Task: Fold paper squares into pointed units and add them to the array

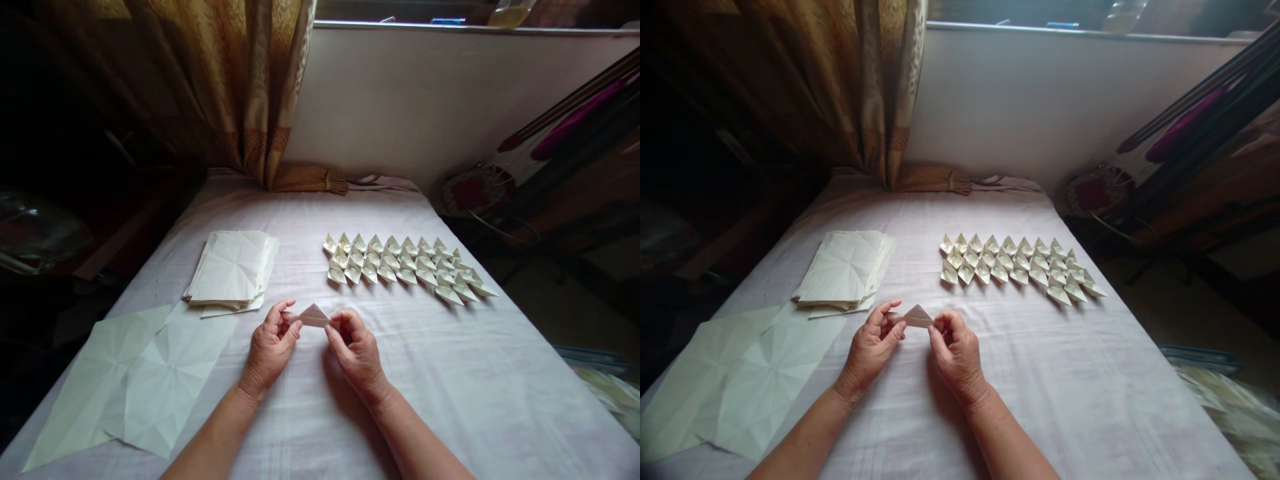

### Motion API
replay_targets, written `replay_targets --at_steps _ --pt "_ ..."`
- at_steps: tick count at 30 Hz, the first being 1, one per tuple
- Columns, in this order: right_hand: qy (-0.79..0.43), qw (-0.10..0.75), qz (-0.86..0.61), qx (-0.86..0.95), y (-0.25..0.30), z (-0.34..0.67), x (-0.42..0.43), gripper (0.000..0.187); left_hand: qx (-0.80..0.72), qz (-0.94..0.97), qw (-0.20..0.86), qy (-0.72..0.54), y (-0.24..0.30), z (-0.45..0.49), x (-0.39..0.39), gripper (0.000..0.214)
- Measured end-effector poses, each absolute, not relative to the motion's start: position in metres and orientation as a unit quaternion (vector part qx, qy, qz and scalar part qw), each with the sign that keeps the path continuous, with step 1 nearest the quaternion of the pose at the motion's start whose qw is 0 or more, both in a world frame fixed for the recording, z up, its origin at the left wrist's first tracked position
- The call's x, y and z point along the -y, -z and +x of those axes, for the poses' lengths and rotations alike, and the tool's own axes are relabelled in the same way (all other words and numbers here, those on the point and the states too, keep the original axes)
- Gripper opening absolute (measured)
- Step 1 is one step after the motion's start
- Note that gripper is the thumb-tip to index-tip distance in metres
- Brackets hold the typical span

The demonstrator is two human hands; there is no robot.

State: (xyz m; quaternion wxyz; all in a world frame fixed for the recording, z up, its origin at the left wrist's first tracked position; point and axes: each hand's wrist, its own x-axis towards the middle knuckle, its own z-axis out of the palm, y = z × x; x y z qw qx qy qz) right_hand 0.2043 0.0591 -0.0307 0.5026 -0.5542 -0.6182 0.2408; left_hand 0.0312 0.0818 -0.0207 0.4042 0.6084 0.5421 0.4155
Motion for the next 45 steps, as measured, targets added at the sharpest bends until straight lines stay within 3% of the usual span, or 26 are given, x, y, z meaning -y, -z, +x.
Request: replay_targets --at_steps 3,7,17,20,25,29,35,41,45 --pt "-0.12 0.49 -0.541 0.673 0.025 0.204 -0.059 0.016 -0.556 0.609 0.386 -0.414 0.02 0.032 -0.08 0.037" --pt "-0.017 0.41 -0.544 0.732 0.018 0.201 -0.057 0.024 -0.58 0.624 0.329 -0.407 0.018 0.035 -0.075 0.034" --pt "0.03 0.282 -0.508 0.813 0.008 0.186 -0.071 0.004 -0.563 0.659 0.3 -0.399 0.015 0.028 -0.065 0.02" --pt "0.021 0.257 -0.487 0.835 0.007 0.181 -0.075 0.006 -0.543 0.684 0.31 -0.376 0.012 0.019 -0.06 0.02" --pt "0.015 0.246 -0.446 0.86 0.005 0.178 -0.082 0.012 -0.511 0.741 0.275 -0.338 0.012 -0.002 -0.058 0.029" --pt "0.007 0.253 -0.405 0.879 0.003 0.181 -0.084 0.014 -0.448 0.812 0.149 -0.342 0.013 -0.012 -0.063 0.033" --pt "0.024 0.286 -0.392 0.874 0.005 0.189 -0.056 0.016 -0.426 0.86 -0.021 -0.281 0.011 -0.003 -0.054 0.021" --pt "0.015 0.291 -0.408 0.865 0.019 0.205 -0.036 0.017 -0.367 0.892 -0.075 -0.251 0.012 0.003 -0.048 0.013" --pt "0.015 0.268 -0.429 0.862 0.018 0.216 -0.036 0.018 -0.287 0.925 -0.035 -0.247 0.011 0.009 -0.054 0.01"
